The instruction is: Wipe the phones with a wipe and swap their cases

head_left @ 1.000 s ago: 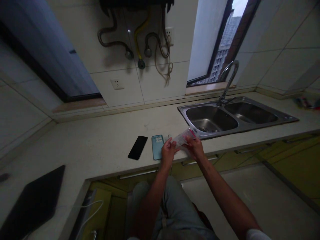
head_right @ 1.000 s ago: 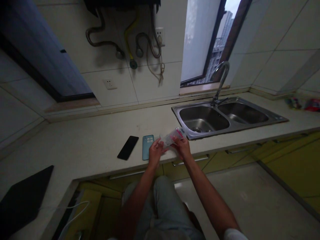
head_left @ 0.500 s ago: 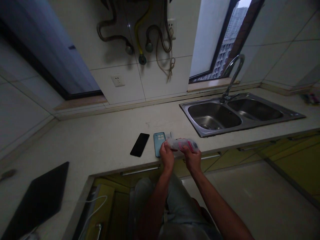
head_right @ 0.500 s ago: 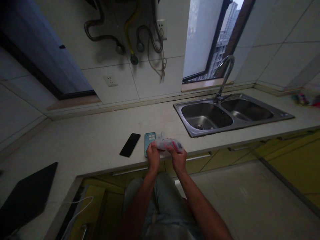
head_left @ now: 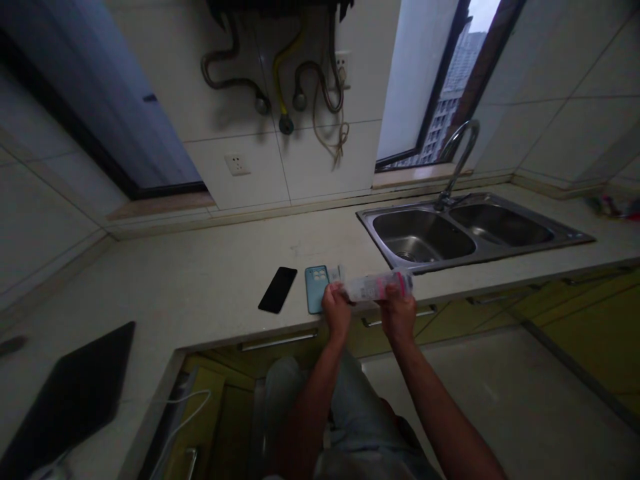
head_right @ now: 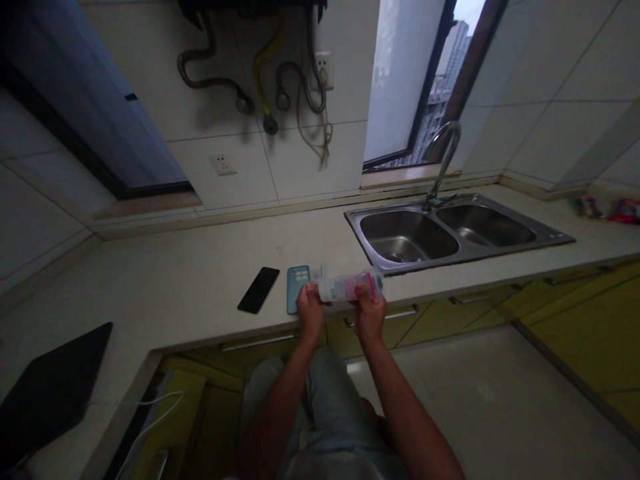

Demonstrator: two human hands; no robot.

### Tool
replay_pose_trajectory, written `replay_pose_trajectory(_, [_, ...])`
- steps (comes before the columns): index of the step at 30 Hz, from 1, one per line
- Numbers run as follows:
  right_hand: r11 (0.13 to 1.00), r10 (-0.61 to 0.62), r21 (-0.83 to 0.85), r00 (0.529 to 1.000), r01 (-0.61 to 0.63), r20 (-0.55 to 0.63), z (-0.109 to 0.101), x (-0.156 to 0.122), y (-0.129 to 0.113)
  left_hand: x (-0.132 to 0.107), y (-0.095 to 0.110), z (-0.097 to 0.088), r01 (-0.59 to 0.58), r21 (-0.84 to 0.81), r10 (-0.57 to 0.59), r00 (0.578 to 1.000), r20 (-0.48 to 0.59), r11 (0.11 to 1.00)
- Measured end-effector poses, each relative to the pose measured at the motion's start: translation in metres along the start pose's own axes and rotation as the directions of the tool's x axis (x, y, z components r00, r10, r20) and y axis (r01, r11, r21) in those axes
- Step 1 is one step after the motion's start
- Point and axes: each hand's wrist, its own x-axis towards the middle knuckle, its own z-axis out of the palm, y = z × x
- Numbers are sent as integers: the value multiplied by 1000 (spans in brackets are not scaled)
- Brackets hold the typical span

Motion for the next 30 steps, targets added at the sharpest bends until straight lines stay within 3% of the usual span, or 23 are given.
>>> replay_pose_trajectory(2, [999, -15, 33, 1000, 15, -5, 0, 8, -9, 4, -1, -1, 27, -56, -23, 996, 84, 998])
replay_pose_trajectory(4, [997, -18, 81, 1000, 18, -8, -2, 16, -18, 14, 3, -4, 20, -10, -18, 989, 145, 1000])
replay_pose_trajectory(6, [991, -18, 133, 1000, 20, -16, -6, 25, -25, 28, 9, -6, -46, 179, 14, 984, 176, 983])
replay_pose_trajectory(8, [983, -10, 184, 1000, 13, -14, -10, 33, -28, 43, 15, -7, -199, 450, 99, 967, 237, 871])
replay_pose_trajectory(9, [977, -1, 211, 1000, 2, -4, -12, 36, -28, 49, 18, -6, -225, 555, 87, 961, 264, 801])
replay_pose_trajectory(10, [972, 8, 235, 1000, -10, 9, -14, 39, -28, 55, 19, -5, -219, 625, 46, 959, 280, 750])
replay_pose_trajectory(12, [963, 28, 266, 999, -37, 38, -17, 42, -25, 64, 19, 0, -152, 656, -39, 963, 267, 740])
replay_pose_trajectory(15, [954, 58, 290, 996, -77, 72, -20, 43, -19, 72, 16, 9, -61, 558, -84, 969, 232, 828])
replay_pose_trajectory(19, [937, 112, 322, 989, -139, 101, -22, 44, -17, 79, 18, 10, -81, 460, -50, 963, 264, 884])
replay_pose_trajectory(21, [929, 142, 329, 984, -170, 106, -23, 46, -19, 78, 20, 5, -41, 297, -52, 952, 301, 954])
replay_pose_trajectory(23, [924, 175, 325, 978, -202, 112, -23, 49, -22, 74, 23, -2, 89, 25, -92, 937, 336, 996])
replay_pose_trajectory(26, [926, 192, 301, 971, -228, 142, -20, 52, -24, 65, 26, -13, 373, -306, -237, 885, 401, 876])
replay_pose_trajectory(28, [940, 160, 275, 974, -200, 161, -13, 50, -26, 59, 26, -17, 531, -400, -349, 825, 444, 747])
replay_pose_trajectory(30, [961, 114, 231, 978, -153, 175, -4, 46, -28, 52, 26, -18, 602, -453, -405, 789, 462, 657])
